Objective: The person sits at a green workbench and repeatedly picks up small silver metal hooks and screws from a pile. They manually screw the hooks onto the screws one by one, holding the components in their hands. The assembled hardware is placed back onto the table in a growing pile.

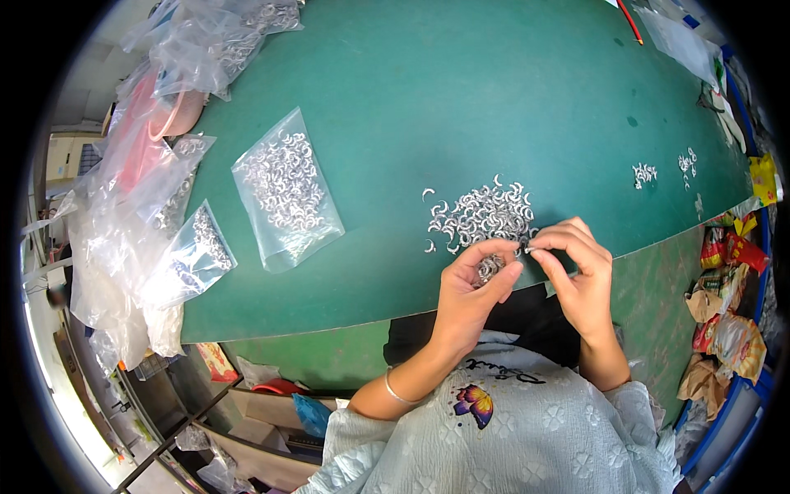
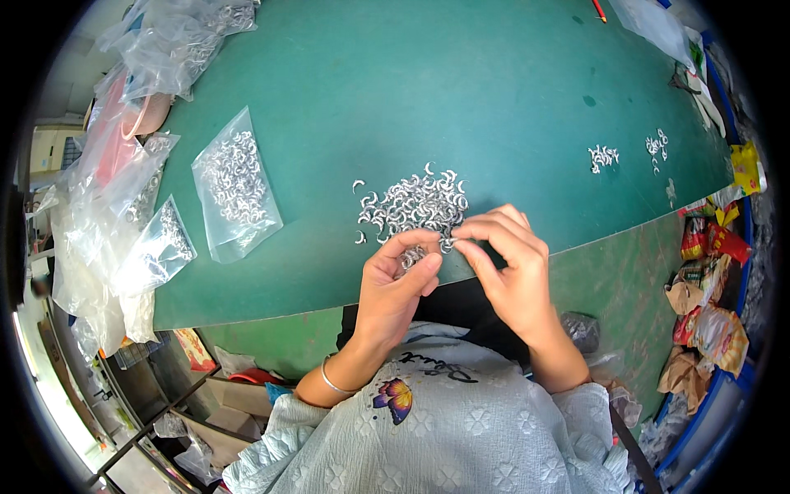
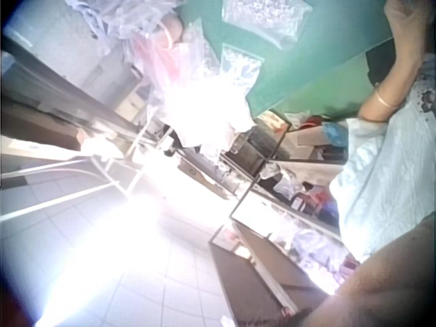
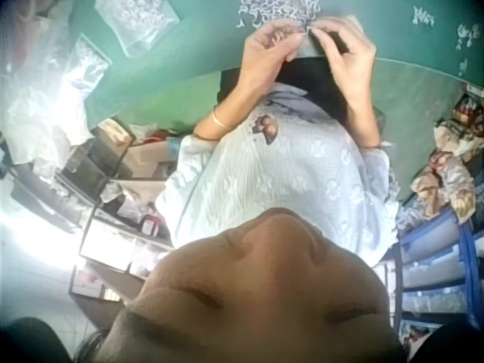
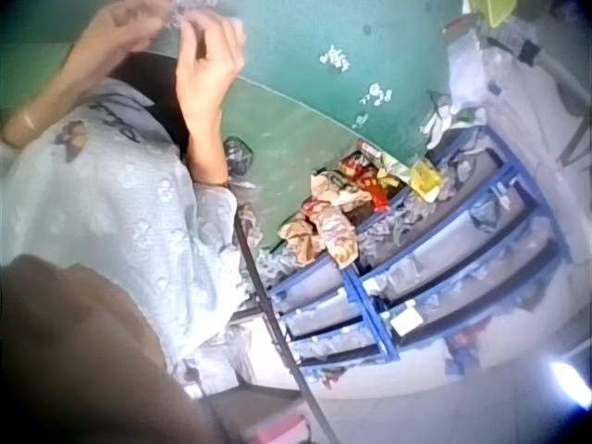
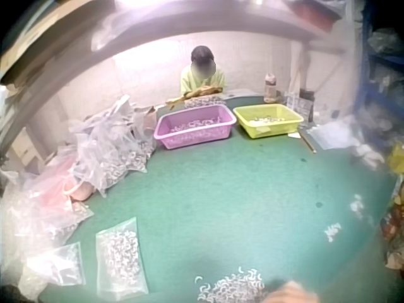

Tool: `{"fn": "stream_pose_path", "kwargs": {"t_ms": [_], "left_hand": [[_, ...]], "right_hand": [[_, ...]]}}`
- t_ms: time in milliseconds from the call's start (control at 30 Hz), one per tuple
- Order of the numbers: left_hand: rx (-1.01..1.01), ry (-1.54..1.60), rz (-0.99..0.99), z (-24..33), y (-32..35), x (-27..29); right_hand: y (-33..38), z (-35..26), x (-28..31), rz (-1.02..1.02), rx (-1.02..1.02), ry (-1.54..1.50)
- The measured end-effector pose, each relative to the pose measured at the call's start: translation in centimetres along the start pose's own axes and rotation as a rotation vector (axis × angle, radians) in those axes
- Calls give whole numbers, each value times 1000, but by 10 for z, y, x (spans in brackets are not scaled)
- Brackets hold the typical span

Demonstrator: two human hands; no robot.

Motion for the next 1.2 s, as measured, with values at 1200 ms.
{"fn": "stream_pose_path", "kwargs": {"t_ms": [1200], "left_hand": [[176, 247, -165, -13, 4, -4]], "right_hand": [[-1, 30, 7, 141, 3, 134]]}}
Point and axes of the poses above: each hand's wrist, its own y-axis away from the middle knuckle, its own x-axis out of the back of the hand, z = x × y, the point moved 6 cm from there along -y, towards the middle knuckle, and after that the axes turned 5 degrees about -y, right-handed, at the moved point
